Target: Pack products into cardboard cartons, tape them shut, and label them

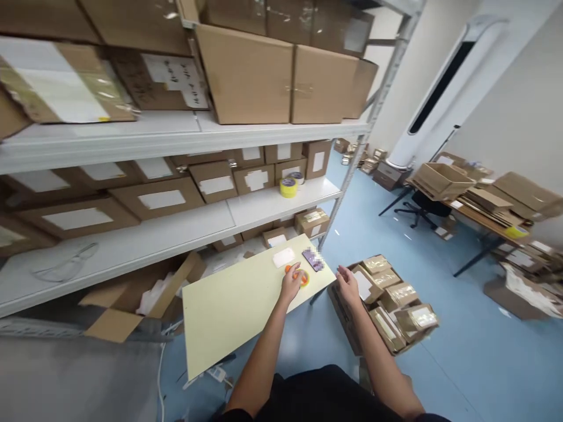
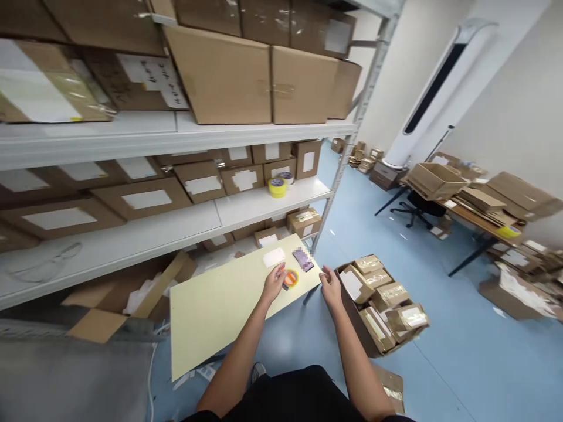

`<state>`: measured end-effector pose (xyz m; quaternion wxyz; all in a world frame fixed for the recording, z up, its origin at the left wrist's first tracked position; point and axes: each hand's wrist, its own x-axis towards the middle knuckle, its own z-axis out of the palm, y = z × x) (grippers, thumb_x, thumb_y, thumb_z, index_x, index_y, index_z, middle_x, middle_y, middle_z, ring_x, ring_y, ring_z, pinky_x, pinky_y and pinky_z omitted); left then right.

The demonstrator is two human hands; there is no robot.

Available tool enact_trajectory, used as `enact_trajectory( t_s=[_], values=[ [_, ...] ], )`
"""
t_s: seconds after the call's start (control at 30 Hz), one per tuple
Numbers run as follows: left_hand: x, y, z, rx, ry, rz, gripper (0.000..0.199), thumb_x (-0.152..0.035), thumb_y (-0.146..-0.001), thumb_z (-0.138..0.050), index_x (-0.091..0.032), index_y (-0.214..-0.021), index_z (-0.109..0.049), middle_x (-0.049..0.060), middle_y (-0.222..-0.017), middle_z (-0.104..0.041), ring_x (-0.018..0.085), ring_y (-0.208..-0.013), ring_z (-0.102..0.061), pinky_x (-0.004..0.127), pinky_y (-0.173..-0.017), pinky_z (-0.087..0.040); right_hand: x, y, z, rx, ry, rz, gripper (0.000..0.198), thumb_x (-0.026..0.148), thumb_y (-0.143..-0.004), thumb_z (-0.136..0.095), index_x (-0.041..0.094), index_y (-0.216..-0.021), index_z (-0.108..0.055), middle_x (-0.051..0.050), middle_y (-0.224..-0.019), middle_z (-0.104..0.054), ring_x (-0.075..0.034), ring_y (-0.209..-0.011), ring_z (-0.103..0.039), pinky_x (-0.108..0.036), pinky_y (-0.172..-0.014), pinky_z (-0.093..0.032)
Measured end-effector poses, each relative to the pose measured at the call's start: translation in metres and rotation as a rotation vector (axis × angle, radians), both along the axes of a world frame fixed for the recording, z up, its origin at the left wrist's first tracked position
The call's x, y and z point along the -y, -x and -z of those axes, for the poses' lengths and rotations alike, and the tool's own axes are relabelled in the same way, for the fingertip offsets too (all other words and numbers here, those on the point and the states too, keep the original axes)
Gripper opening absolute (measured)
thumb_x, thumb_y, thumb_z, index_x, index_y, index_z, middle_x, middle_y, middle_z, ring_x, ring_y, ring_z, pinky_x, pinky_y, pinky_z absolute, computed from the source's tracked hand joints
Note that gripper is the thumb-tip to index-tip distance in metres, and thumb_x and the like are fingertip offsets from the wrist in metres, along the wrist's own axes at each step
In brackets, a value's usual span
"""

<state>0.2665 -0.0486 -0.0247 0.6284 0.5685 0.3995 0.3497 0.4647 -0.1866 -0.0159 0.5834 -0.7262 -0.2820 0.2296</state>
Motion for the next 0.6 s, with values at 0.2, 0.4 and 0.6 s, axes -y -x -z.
enact_trajectory(
  t_s=[0.2, 0.4, 0.6],
  values=[
    [-0.05, 0.09, -0.002, -0.037, -0.015, -0.154, 0.05, -0.053, -0.09, -0.068, -0.022, -0.129, -0.067, 0.015, -0.143, -0.063, 0.028, -0.124, -0.064, 0.044, -0.112, -0.046, -0.085, 0.069, -0.003, -0.009, 0.026, -0.114, 0.06, 0.058, -0.081, -0.065, 0.019, -0.127, -0.068, -0.016, -0.13, -0.071, -0.032, -0.112, -0.07, -0.052, -0.102, -0.054],
    [-0.072, 0.112, 0.007, -0.082, -0.005, -0.237, 0.052, -0.054, -0.092, -0.066, -0.026, -0.135, -0.064, 0.012, -0.151, -0.057, 0.03, -0.137, -0.055, 0.044, -0.113, -0.045, -0.123, 0.087, 0.013, -0.015, 0.062, -0.199, 0.054, 0.052, -0.082, -0.066, 0.024, -0.128, -0.068, -0.012, -0.132, -0.07, -0.03, -0.114, -0.068, -0.05, -0.101, -0.054],
    [-0.068, 0.095, 0.03, -0.096, 0.106, -0.119, 0.062, -0.053, -0.088, -0.072, -0.027, -0.143, -0.059, 0.012, -0.158, -0.05, 0.033, -0.145, -0.048, 0.045, -0.113, -0.045, -0.136, 0.057, 0.04, -0.028, 0.259, -0.253, 0.06, 0.043, -0.077, -0.069, 0.025, -0.133, -0.065, -0.012, -0.134, -0.068, -0.033, -0.118, -0.066, -0.051, -0.101, -0.054]
  ],
)
